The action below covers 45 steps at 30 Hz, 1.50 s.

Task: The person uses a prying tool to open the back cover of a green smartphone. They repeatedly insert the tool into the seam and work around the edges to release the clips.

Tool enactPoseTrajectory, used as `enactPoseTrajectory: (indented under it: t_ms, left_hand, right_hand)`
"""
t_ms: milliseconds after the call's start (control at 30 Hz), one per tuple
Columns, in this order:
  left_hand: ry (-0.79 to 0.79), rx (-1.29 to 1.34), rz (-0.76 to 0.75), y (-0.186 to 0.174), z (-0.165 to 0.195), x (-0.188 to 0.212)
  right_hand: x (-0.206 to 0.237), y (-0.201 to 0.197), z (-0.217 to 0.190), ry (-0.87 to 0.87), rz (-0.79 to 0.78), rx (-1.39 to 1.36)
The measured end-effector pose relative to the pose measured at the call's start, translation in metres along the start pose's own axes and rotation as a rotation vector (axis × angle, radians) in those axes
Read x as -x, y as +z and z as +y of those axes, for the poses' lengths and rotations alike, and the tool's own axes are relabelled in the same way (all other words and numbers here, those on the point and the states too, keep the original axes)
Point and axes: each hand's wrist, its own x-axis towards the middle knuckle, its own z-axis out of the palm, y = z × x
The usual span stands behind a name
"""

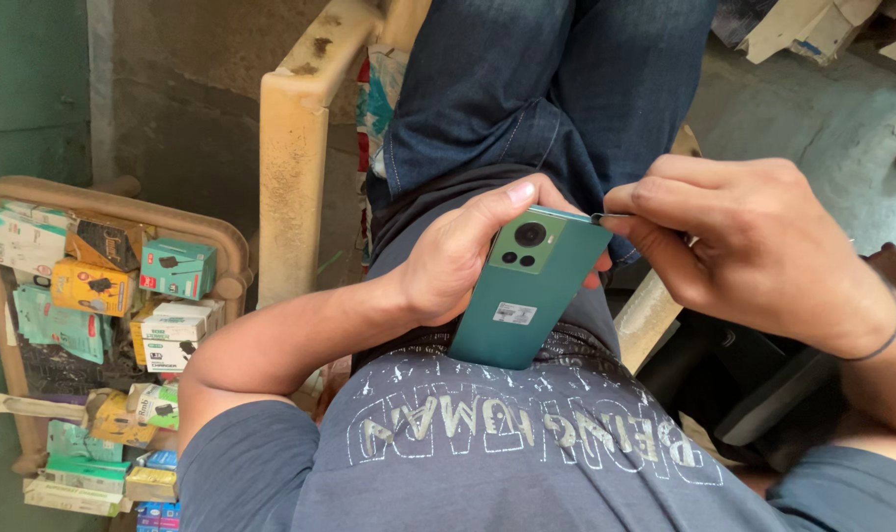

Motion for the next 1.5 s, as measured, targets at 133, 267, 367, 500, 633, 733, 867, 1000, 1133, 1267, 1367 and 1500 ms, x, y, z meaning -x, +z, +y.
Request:
enactPoseTrajectory:
  t_ms: [133, 267, 367, 500, 633, 733, 867, 1000, 1133, 1267, 1367, 1500]
  left_hand:
    - [0.007, 0.029, 0.007, -0.002, -0.002, 0.0]
    - [0.013, 0.057, 0.006, -0.003, -0.003, 0.001]
    - [0.042, 0.048, 0.0, -0.003, -0.003, 0.004]
    - [0.031, 0.033, 0.043, -0.003, 0.001, 0.007]
    - [0.037, 0.039, 0.064, 0.0, 0.004, 0.01]
    - [0.055, -0.018, 0.082, 0.004, 0.007, 0.012]
    - [0.1, -0.159, 0.069, 0.005, 0.014, 0.018]
    - [0.257, -0.431, 0.042, 0.001, 0.02, 0.02]
    - [0.27, -0.148, 0.012, -0.003, 0.011, 0.013]
    - [0.394, -0.104, -0.037, -0.026, 0.009, -0.01]
    - [0.437, -0.134, -0.01, -0.049, 0.011, -0.022]
    - [0.431, -0.088, 0.109, -0.063, -0.003, -0.026]
  right_hand:
    - [0.008, 0.01, 0.002, 0.038, 0.073, 0.003]
    - [0.013, 0.018, 0.003, 0.06, 0.126, -0.03]
    - [0.016, 0.023, 0.0, 0.086, 0.163, -0.051]
    - [0.018, 0.033, -0.001, 0.11, 0.244, -0.062]
    - [0.021, 0.044, -0.003, 0.145, 0.298, -0.161]
    - [0.022, 0.052, -0.008, 0.179, 0.327, -0.207]
    - [0.021, 0.054, -0.009, 0.179, 0.329, -0.314]
    - [0.019, 0.049, -0.005, 0.141, 0.274, -0.424]
    - [0.007, 0.045, 0.001, 0.19, 0.24, -0.422]
    - [-0.02, 0.035, 0.019, 0.106, 0.269, -0.325]
    - [-0.04, 0.039, 0.032, 0.051, 0.245, -0.317]
    - [-0.048, 0.052, 0.038, 0.17, 0.159, -0.406]
